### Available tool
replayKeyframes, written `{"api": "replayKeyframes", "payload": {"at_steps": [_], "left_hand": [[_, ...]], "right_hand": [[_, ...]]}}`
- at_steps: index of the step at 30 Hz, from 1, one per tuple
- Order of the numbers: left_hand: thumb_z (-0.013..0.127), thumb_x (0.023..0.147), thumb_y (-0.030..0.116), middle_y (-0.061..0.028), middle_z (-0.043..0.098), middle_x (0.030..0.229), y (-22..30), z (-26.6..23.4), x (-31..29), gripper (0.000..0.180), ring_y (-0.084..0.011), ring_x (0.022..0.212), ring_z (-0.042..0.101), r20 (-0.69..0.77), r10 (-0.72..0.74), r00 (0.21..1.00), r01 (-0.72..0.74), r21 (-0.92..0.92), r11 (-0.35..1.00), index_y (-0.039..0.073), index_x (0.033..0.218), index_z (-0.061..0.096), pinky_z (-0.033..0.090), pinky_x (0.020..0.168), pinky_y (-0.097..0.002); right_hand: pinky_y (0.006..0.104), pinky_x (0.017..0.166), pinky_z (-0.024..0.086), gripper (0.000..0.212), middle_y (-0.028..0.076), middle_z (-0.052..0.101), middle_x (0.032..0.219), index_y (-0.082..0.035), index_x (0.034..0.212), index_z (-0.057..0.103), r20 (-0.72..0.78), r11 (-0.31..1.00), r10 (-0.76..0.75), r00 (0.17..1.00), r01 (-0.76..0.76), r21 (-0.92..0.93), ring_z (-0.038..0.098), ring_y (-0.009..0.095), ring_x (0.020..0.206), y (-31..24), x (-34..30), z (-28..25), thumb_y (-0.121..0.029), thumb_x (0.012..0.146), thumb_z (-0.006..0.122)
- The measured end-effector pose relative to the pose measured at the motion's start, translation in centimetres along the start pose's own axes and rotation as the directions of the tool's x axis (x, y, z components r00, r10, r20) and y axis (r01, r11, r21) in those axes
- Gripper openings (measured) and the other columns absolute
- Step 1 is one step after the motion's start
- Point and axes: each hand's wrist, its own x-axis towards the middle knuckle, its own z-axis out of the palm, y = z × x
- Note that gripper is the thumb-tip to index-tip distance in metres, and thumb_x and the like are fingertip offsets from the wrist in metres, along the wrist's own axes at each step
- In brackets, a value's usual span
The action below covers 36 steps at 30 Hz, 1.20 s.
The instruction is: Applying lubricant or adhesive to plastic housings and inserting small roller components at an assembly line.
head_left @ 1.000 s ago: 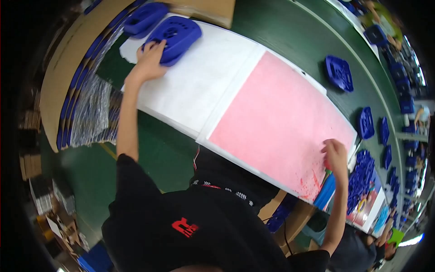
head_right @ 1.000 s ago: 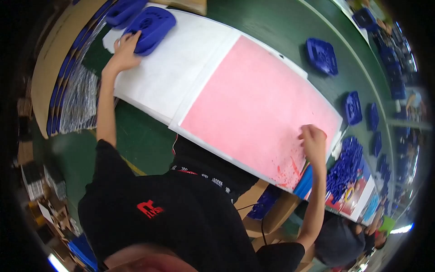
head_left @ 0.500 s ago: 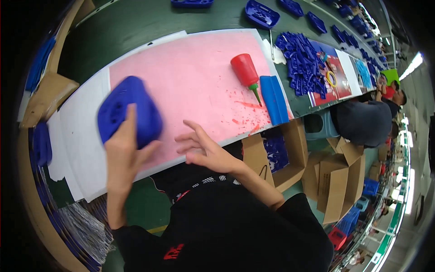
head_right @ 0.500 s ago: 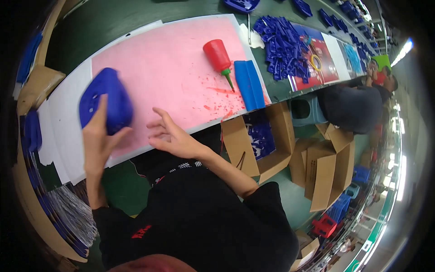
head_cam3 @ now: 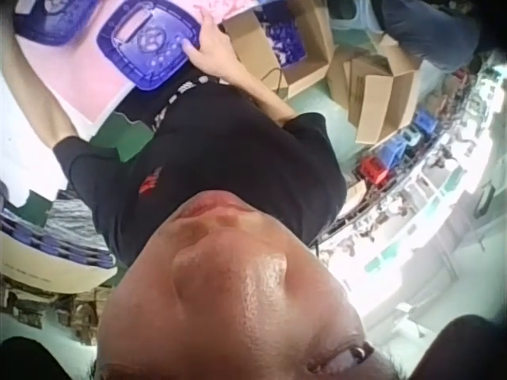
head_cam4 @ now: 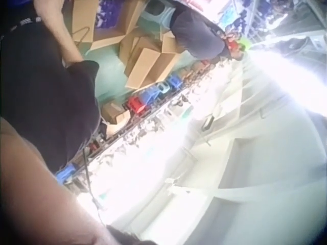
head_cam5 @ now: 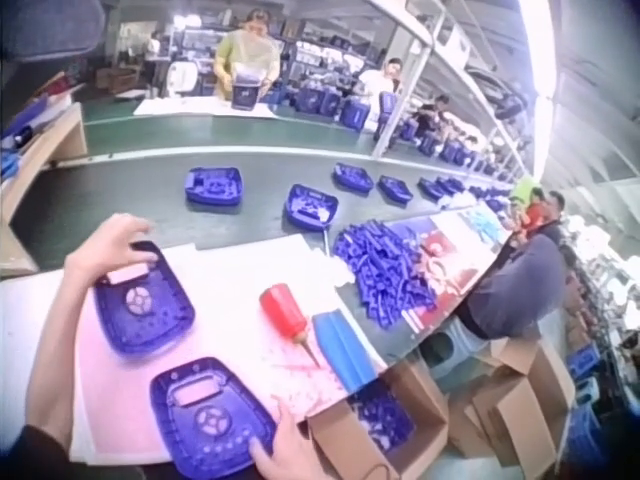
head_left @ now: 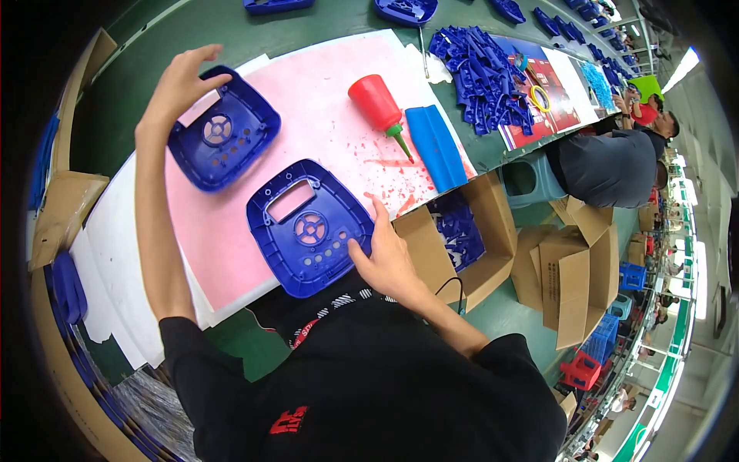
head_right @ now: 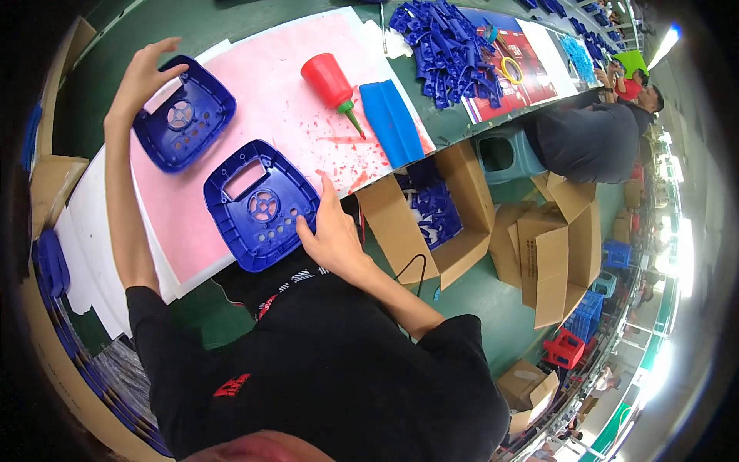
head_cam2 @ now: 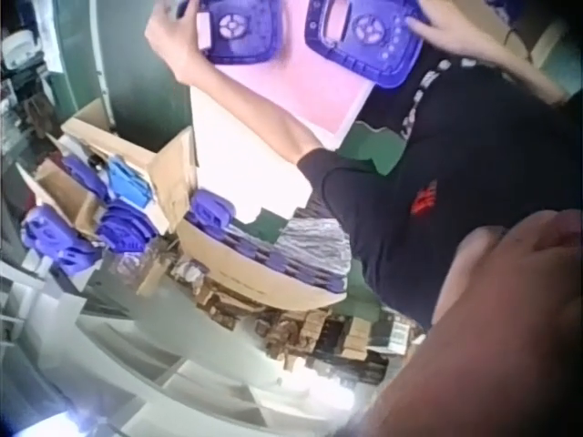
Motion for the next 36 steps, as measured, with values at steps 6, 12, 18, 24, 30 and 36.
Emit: {"api": "replayKeyframes", "payload": {"at_steps": [6,12,18,24,30,36], "left_hand": [[0.066,0.077,0.009,-0.0133,0.061,0.077,10.5,3.5,-4.7,0.012,-0.0313,0.077,0.059,-0.246,0.124,0.961,-0.181,-0.224,0.958,-0.001,0.078,0.061,0.045,0.069,-0.0409],[0.065,0.068,0.004,-0.0116,0.053,0.069,12.9,4.5,-14.2,0.012,-0.0297,0.064,0.055,-0.243,0.179,0.953,-0.235,-0.226,0.945,0.0,0.078,0.06,0.044,0.059,-0.0381],[0.06,0.069,0.009,-0.0135,0.054,0.073,10.8,6.7,-16.1,0.022,-0.0306,0.066,0.057,-0.004,-0.019,1.0,0.013,-0.609,0.793,-0.001,0.088,0.062,0.046,0.058,-0.0379],[0.06,0.071,0.015,-0.0129,0.055,0.072,10.1,7.5,-17.0,0.019,-0.0313,0.062,0.056,-0.11,-0.002,0.994,-0.054,-0.502,0.863,0.002,0.084,0.063,0.044,0.058,-0.0392],[0.061,0.072,0.016,-0.0111,0.051,0.059,10.1,8.2,-17.7,0.018,-0.0308,0.052,0.052,-0.202,-0.059,0.977,-0.009,-0.321,0.947,0.005,0.061,0.053,0.041,0.054,-0.0417],[0.059,0.071,0.017,-0.0099,0.052,0.057,10.2,9.0,-18.1,0.018,-0.0294,0.05,0.054,-0.24,-0.048,0.97,-0.05,-0.386,0.921,0.006,0.058,0.053,0.042,0.052,-0.041]], "right_hand": [[0.051,0.064,0.049,0.067,0.025,0.062,0.067,0.015,0.133,0.036,0.136,0.839,0.156,0.978,-0.058,-0.54,0.063,0.042,0.066,-1.6,1.5,-4.0,-0.035,0.092,0.055],[0.0471,0.057,0.049,0.048,0.018,0.062,0.065,0.005,0.104,0.056,-0.161,0.844,-0.092,0.983,-0.009,-0.536,0.064,0.036,0.062,-3.3,8.7,-10.3,-0.04,0.089,0.062],[0.044,0.067,0.054,0.079,0.027,0.066,0.079,0.009,0.096,0.058,-0.021,0.634,-0.201,0.979,0.114,-0.765,0.067,0.04,0.074,-1.9,21.4,-8.3,-0.065,0.07,0.068],[0.0295,0.054,0.053,0.066,0.011,0.068,0.07,0.001,0.078,0.072,0.168,0.852,0.197,0.966,-0.084,-0.517,0.067,0.019,0.062,-2.5,25.1,-10.2,-0.063,0.064,0.074],[0.0472,0.103,0.045,0.071,0.027,0.047,0.137,0.005,0.137,0.035,0.131,0.484,-0.179,0.975,-0.029,0.875,0.052,0.04,0.122,-3.4,16.3,-8.4,-0.041,0.091,0.063],[0.0518,0.109,0.038,0.081,0.021,0.032,0.15,-0.009,0.148,0.022,-0.11,0.45,-0.14,0.984,0.162,0.878,0.037,0.042,0.135,-1.0,9.8,0.3,-0.036,0.088,0.068]]}}
